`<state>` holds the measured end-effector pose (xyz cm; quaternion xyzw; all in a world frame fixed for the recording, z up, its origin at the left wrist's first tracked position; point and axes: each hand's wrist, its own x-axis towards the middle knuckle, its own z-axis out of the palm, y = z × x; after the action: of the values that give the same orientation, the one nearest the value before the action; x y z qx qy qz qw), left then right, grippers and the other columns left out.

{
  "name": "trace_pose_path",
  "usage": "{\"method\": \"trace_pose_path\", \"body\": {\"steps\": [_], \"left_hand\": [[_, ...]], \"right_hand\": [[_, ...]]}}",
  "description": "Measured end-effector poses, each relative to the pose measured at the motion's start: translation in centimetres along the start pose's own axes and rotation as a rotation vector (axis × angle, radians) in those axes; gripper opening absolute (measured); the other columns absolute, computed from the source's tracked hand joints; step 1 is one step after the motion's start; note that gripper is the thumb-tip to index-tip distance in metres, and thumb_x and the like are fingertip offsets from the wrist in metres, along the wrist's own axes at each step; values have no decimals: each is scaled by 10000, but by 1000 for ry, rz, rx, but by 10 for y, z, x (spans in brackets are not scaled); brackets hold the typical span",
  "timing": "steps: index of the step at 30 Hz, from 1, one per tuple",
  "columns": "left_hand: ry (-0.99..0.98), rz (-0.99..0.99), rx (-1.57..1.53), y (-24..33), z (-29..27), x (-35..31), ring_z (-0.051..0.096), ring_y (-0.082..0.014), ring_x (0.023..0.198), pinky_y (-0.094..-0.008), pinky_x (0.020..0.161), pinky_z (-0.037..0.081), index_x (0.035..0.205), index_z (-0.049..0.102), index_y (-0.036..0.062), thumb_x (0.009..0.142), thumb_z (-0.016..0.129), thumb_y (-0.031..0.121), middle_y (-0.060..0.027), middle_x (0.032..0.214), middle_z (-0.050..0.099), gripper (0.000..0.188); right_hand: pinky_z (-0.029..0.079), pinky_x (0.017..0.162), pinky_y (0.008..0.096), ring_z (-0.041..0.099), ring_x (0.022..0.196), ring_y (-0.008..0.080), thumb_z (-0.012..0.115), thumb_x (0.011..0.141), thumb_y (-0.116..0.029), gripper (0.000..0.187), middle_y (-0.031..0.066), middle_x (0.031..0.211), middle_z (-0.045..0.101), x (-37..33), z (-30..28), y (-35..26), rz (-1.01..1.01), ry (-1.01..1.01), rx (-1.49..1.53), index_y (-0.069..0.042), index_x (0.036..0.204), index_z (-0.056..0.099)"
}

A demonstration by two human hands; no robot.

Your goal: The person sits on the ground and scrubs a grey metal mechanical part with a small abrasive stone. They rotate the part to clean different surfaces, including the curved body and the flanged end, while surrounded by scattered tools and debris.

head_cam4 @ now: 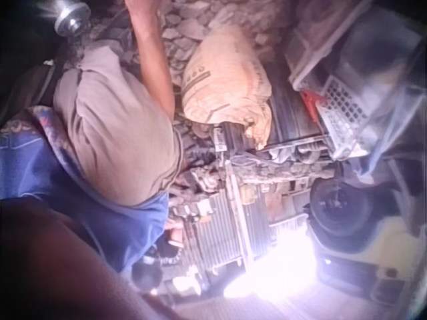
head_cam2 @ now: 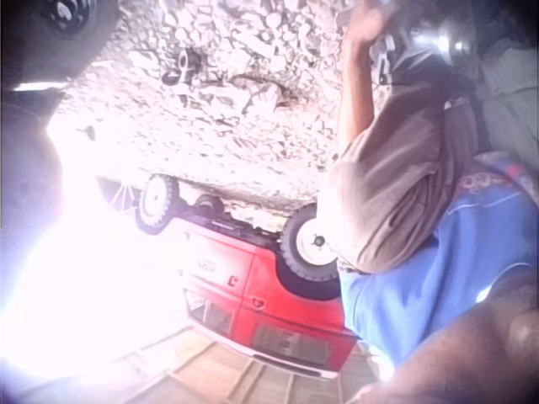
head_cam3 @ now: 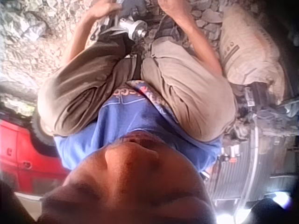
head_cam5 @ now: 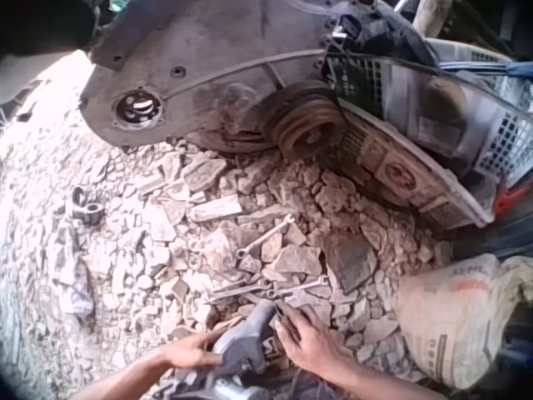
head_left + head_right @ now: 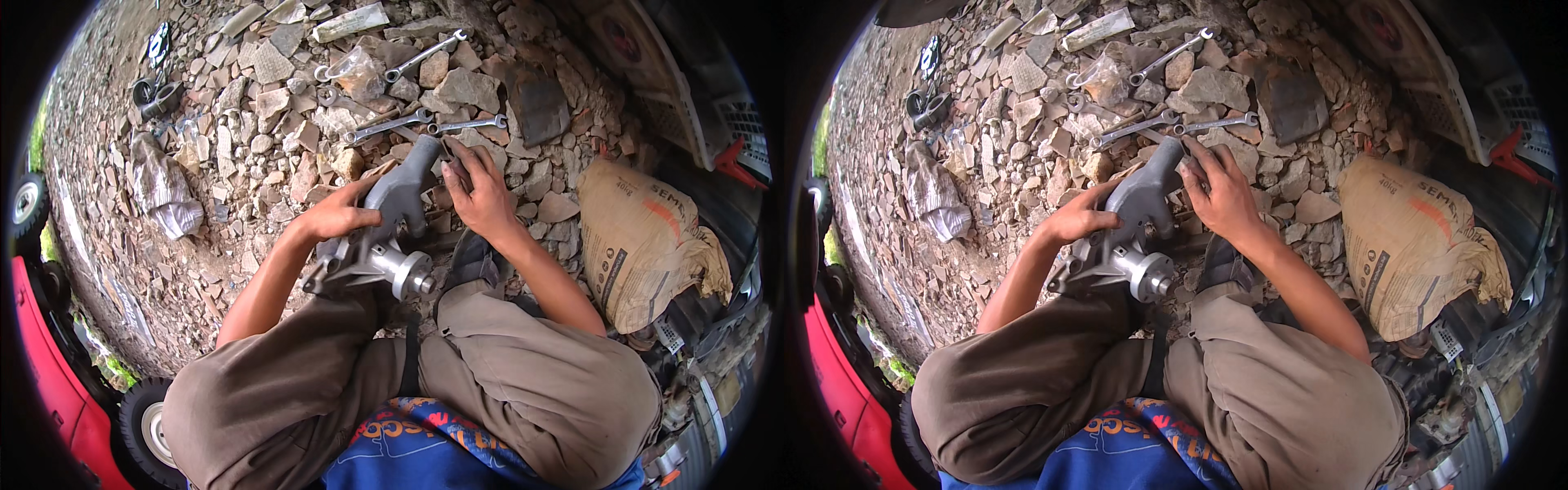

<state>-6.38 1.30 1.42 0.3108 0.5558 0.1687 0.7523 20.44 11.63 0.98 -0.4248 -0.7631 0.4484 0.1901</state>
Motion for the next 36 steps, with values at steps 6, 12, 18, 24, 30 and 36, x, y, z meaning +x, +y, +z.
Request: {"method": "trace_pose_path", "body": {"steps": [6,12,18,24,30,36], "left_hand": [[83,19,-6,5,-1,-13,567,-258,1321,-380,1147,425,1596,380,-29,915,790,242,-193,1455,598,840],[140,9,-42,13,18,-9,565,-264,1329,-383,1158,415,1601,383,-13,904,803,243,-200,1464,594,853],[179,-29,-57,18,22,-11,576,-264,1318,-384,1153,424,1612,383,14,879,830,235,-197,1459,599,886],[166,41,49,15,26,-6,565,-269,1342,-389,1165,419,1623,366,24,905,809,231,-211,1476,584,868],[167,33,107,21,28,-9,558,-271,1354,-388,1163,420,1642,308,25,919,778,190,-218,1487,571,878],[165,36,76,16,32,-8,553,-261,1349,-380,1150,425,1633,303,-2,921,755,163,-225,1479,570,860]], "right_hand": [[586,766,444,716,902,307,688,1019,-312,491,151,1085,601,-2,16,0,-67,-55,1,-89,1451,617],[591,737,471,706,850,377,680,1019,-301,435,167,1097,603,15,26,13,-175,-65,-225,-179,1435,648],[590,679,485,698,810,405,680,1018,-310,436,190,1091,600,8,19,-1,-244,-195,-185,-230,1445,647],[574,712,496,680,855,423,675,1020,-248,404,213,1071,598,23,11,7,-222,-177,-166,-214,1422,671],[583,739,484,692,882,413,654,1033,-291,359,189,1044,603,40,6,15,-134,-197,-260,-235,1385,698],[573,756,492,685,892,416,643,1037,-294,355,209,1017,605,20,10,-1,-109,-274,-164,-249,1386,698]]}}
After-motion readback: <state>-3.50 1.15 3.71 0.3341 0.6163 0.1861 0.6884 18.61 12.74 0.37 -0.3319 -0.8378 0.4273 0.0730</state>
